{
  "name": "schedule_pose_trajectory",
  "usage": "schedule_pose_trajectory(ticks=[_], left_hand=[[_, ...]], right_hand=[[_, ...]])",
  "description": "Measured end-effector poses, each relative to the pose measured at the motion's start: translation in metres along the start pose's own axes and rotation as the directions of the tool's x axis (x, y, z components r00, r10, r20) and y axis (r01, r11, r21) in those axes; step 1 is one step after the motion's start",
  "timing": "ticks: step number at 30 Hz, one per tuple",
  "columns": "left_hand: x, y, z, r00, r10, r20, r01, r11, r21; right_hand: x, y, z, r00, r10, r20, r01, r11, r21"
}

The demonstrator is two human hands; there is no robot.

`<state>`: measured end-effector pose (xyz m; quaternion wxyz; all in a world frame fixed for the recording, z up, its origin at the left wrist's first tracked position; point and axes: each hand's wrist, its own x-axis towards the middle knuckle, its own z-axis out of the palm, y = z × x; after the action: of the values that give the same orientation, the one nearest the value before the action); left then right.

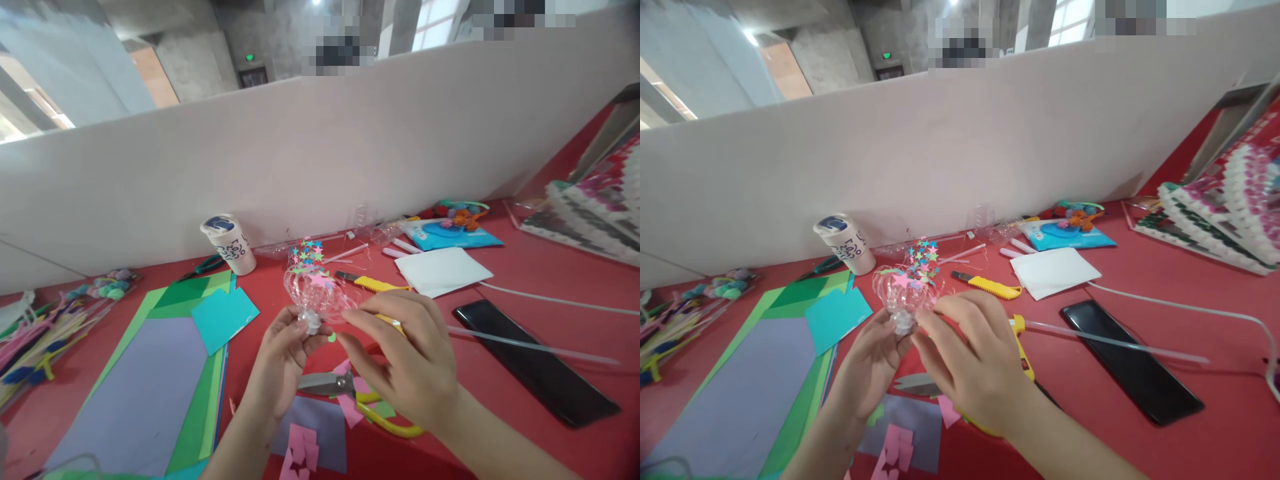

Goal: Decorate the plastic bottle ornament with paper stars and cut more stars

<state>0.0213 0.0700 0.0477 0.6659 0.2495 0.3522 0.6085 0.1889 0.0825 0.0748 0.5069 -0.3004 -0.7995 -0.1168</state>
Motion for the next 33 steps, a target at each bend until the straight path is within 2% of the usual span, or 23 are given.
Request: schedule_pose_trajectory(ticks=[14, 23, 33], left_hand=[[-0.0013, -0.0032, 0.0009, 1.0, 0.005, 0.028, -0.006, 1.0, 0.028], [-0.0022, -0.0074, 0.0015, 0.997, -0.001, 0.08, -0.002, 0.999, 0.039], [-0.0053, -0.0072, 0.0021, 0.999, 0.008, 0.05, -0.01, 0.999, 0.047]], right_hand=[[-0.0007, 0.0026, 0.0073, 0.998, 0.06, -0.005, -0.061, 0.996, -0.06], [-0.0017, 0.0032, 0.0055, 0.999, 0.003, -0.054, -0.01, 0.991, -0.131], [-0.0001, 0.0021, 0.0063, 0.998, -0.036, -0.055, 0.023, 0.977, -0.214]])
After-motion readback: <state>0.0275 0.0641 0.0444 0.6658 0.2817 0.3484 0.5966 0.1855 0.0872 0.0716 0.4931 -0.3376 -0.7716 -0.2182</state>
